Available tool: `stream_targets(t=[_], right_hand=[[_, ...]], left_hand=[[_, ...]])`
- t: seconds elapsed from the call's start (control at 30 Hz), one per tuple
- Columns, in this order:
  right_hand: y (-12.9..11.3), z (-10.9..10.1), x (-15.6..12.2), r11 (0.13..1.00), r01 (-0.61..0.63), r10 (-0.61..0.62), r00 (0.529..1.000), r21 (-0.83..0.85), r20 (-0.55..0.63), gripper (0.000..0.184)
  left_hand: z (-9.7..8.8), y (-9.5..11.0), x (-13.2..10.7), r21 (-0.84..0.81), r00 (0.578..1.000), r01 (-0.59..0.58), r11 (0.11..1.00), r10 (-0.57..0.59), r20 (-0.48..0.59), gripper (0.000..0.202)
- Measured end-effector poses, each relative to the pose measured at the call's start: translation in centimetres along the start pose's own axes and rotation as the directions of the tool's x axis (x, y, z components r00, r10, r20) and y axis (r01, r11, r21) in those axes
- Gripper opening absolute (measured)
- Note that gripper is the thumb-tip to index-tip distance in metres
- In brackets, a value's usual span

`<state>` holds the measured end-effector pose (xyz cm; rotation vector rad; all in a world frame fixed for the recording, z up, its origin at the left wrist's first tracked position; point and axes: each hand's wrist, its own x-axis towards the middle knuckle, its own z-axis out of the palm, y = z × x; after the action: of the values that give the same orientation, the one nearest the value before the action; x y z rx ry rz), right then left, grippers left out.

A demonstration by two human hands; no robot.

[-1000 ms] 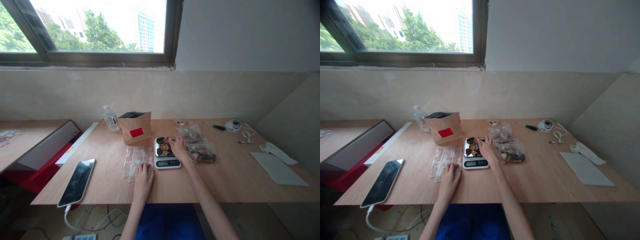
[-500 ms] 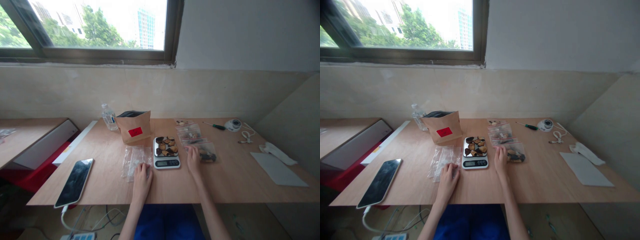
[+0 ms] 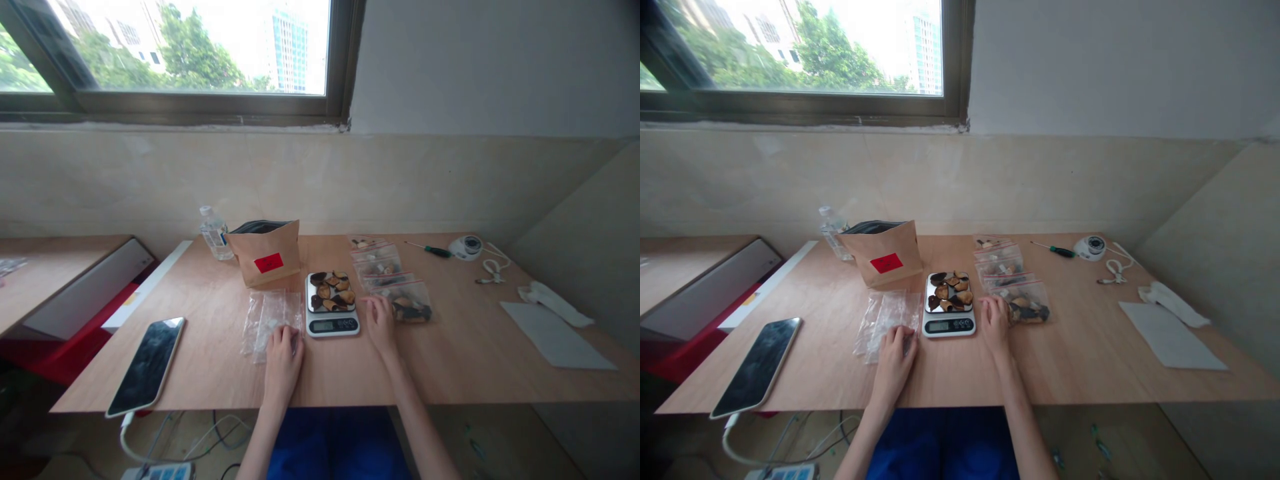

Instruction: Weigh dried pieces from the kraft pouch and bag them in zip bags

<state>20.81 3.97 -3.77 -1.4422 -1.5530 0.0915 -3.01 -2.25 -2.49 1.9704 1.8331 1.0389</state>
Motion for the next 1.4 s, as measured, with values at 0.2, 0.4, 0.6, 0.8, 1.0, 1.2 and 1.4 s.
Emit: stream_targets(t=[0.2,0.4,0.6,0.8,1.0,1.2,1.4], right_hand=[[-0.3,-0.6,0.0,0.998,-0.035,0.037,0.999,0.057,-0.03,0.031],[-6.5,-0.9,-2.0,0.95,-0.155,0.122,0.983,0.271,0.136,0.029],[-14.5,1.6,-3.8,0.759,-0.39,0.16,0.888,0.521,0.431,0.025],[-14.8,3.0,-3.3,0.634,-0.492,0.272,0.864,0.597,0.423,0.025],[-12.8,-0.2,-3.0,0.732,-0.443,0.146,0.844,0.518,0.515,0.03],[-8.7,-1.6,-0.8,0.957,-0.119,0.062,0.975,0.263,0.214,0.027],[-5.0,0.6,1.7,0.984,0.039,-0.002,0.978,-0.172,0.208,0.029]], left_hand=[[0.2,-0.4,0.0,-0.069,0.999,0.036,0.997,-0.038,-0.025,0.014],[-0.7,0.5,-0.1,-0.301,0.946,0.231,0.925,-0.286,-0.151,0.013],[-1.1,3.0,-0.7,-0.348,0.935,0.044,0.937,-0.161,-0.317,0.013],[-1.8,4.5,-0.2,-0.469,0.857,0.036,0.883,-0.269,-0.439,0.013],[-3.8,5.2,2.3,-0.571,0.736,0.075,0.818,-0.432,-0.522,0.016],[-5.5,5.5,4.1,-0.567,0.808,0.097,0.818,-0.397,-0.434,0.024],[-5.3,6.2,4.7,-0.418,0.873,0.042,0.908,-0.237,-0.427,0.028]])
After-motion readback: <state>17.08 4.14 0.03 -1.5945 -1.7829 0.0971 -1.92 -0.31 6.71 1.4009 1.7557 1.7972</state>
